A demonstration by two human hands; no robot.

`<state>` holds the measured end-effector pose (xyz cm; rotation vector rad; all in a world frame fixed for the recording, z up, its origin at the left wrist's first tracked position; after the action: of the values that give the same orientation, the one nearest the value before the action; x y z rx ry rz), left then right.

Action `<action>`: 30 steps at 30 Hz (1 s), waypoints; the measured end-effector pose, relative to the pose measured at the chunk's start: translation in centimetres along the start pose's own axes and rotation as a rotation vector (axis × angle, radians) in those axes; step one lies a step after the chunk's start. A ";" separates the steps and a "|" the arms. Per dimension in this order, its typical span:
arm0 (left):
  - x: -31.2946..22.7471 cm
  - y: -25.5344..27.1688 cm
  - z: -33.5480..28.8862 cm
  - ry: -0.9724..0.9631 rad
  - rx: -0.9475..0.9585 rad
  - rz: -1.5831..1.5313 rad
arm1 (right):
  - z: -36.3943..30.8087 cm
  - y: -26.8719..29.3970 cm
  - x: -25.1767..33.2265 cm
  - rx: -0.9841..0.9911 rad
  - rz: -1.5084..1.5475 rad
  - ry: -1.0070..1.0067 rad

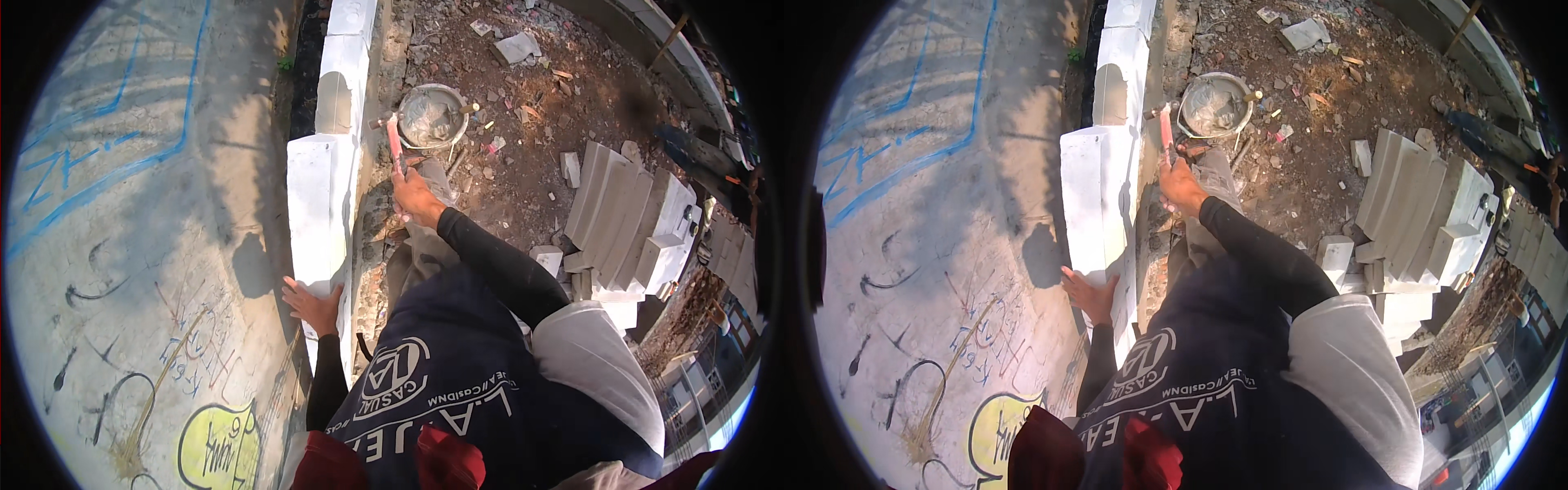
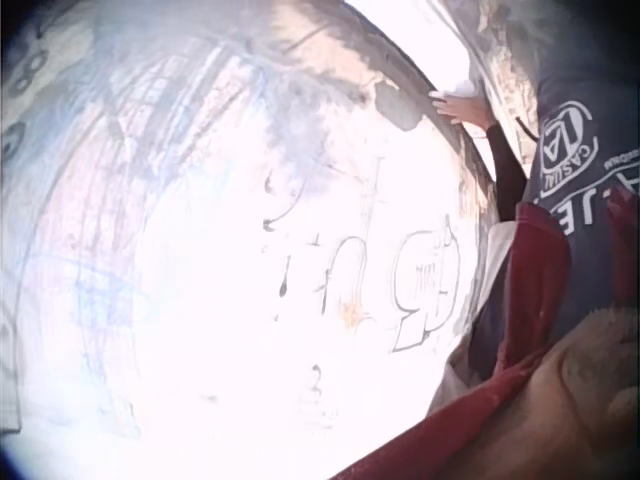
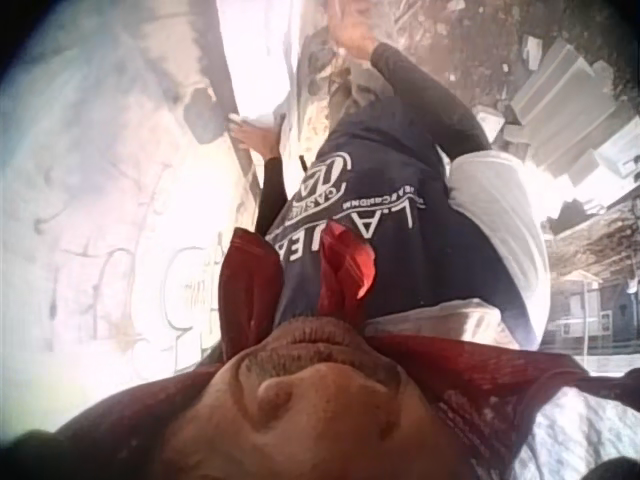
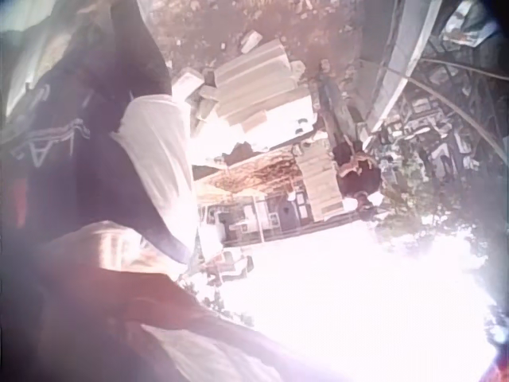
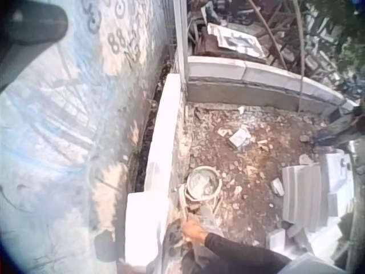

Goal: The person applies mortar to a wall and the side of autoclaved aerated concrete blocks using a trowel, places the blocks, and taps them into alignment with a mallet.

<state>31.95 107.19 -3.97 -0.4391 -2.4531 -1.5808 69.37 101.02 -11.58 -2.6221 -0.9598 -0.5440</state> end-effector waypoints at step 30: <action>-0.6 -0.2 2.9 0.013 -0.106 -0.277 | -9.7 -0.8 -7.9 0.045 -0.221 0.004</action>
<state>32.48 109.64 -5.48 -0.1058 -2.5157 -1.8180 60.88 93.44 -6.35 -2.4902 -1.2545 -0.5709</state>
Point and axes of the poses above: each hand's wrist, its own z-axis towards the middle knuckle, its own y-axis out of the back of the hand, x = y × z, the point moved 9 cm from there along z, towards the middle knuckle, and after that the axes turned 11 degrees about z, right-handed, at the moved point
